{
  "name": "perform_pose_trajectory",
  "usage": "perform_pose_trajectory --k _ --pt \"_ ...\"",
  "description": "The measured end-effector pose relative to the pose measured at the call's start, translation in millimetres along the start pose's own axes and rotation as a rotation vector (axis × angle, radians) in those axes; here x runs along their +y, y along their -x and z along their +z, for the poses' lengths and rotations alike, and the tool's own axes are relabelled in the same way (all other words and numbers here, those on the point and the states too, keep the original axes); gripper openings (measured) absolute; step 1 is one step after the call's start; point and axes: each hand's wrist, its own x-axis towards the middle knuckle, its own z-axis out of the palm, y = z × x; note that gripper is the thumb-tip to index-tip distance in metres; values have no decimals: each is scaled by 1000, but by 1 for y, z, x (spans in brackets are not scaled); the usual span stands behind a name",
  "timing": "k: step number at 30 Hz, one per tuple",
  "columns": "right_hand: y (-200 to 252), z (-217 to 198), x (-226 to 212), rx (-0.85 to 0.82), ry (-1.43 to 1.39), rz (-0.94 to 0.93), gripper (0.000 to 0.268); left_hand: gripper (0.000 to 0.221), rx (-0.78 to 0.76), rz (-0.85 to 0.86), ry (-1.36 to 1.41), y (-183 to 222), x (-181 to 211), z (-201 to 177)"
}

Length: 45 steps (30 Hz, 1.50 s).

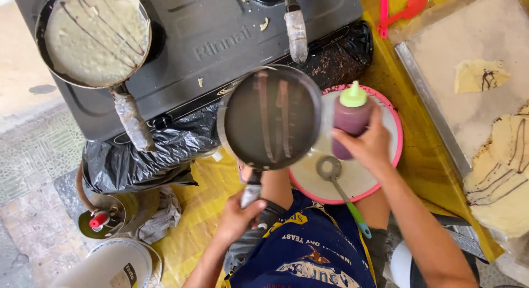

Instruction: Preparing crepes by pouring batter into pans, spreading it, cooking, and stacking the finished products.

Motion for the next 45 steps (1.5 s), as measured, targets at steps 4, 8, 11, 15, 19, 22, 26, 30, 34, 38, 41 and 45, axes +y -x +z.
perform_pose_trajectory --k 4,8,11,15,19,22,26,30,34,38,41,45 --pt "-36 131 -36 35 -363 -105 88 20 379 178 -44 35 -3 -57" --pt "-55 207 -72 116 -573 -209 83 19 612 438 -105 56 -1 -81" --pt "-43 216 -45 60 -534 -177 110 20 537 531 -56 62 3 -64" --pt "46 142 26 -91 133 12 45 16 376 396 -144 48 -23 -46" --pt "247 156 261 -632 991 156 21 17 194 346 -350 33 -3 8" --pt "298 149 307 -179 1139 307 18 22 90 395 -222 22 7 46" --pt "209 67 179 -106 786 334 22 26 61 323 -288 9 -1 62" --pt "207 66 268 -2 1319 165 50 28 39 314 -305 10 1 65" --pt "208 75 212 39 1264 -69 48 29 30 314 -307 13 0 62" --pt "257 134 209 208 1378 -117 25 37 105 289 -393 12 -4 50" --pt "274 163 214 65 1249 -24 29 38 141 264 -437 11 -7 39" --pt "252 134 188 -292 831 258 12 37 209 251 -495 7 -4 20"
